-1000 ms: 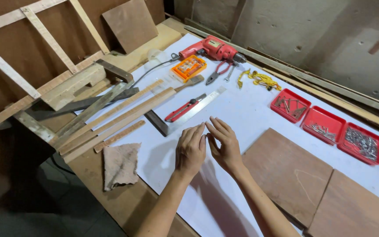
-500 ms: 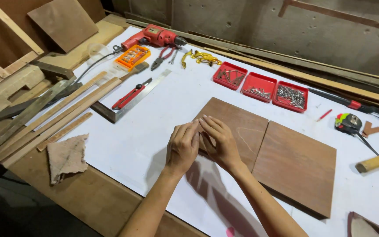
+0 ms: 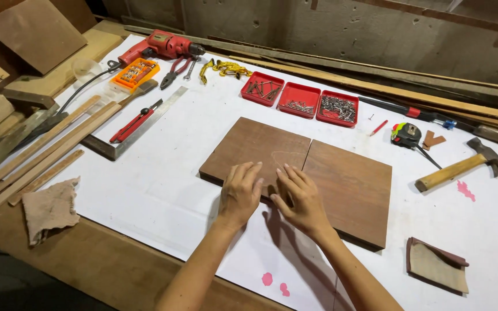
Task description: The person measures a wooden frame with a tape measure, marks it with a pencil, picks nails from a tray, and hammers nails into the frame joints. They then stand the frame upright against a board, lay a wooden strip across two boards, and mark the strip with the pencil.
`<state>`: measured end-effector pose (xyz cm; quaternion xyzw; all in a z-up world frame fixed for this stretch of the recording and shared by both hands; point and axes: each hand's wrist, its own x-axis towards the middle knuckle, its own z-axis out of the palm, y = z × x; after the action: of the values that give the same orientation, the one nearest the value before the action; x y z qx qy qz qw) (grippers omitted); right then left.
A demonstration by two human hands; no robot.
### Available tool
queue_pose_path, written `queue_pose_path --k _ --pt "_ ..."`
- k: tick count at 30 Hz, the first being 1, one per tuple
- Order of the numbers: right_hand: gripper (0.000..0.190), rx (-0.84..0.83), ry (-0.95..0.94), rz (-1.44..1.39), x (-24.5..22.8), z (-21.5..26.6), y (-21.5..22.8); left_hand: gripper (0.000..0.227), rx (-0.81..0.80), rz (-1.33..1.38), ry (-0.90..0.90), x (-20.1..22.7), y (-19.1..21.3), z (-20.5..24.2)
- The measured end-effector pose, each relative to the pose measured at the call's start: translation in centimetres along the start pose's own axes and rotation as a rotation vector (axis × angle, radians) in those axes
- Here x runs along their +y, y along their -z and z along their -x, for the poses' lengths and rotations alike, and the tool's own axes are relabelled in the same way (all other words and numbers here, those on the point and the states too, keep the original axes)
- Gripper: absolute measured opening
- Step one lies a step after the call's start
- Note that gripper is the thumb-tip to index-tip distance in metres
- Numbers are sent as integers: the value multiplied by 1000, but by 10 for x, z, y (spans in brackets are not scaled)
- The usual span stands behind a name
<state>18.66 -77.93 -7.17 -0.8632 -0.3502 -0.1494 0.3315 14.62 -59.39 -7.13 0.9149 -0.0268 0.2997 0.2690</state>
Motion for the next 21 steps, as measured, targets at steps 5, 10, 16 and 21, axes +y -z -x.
queue_pose_path --k 5,10,16,21 --pt "73 -78 -93 72 9 7 -4 37 -68 3 -19 -11 -17 -6" --pt "73 -99 -67 35 8 -5 -14 33 -115 -5 -23 -25 -16 -15" --pt "64 -66 18 38 -13 -30 -37 36 -101 -5 -41 -47 0 -11" --pt "62 -69 73 -12 -43 -52 -63 38 -69 16 -6 -72 26 -4"
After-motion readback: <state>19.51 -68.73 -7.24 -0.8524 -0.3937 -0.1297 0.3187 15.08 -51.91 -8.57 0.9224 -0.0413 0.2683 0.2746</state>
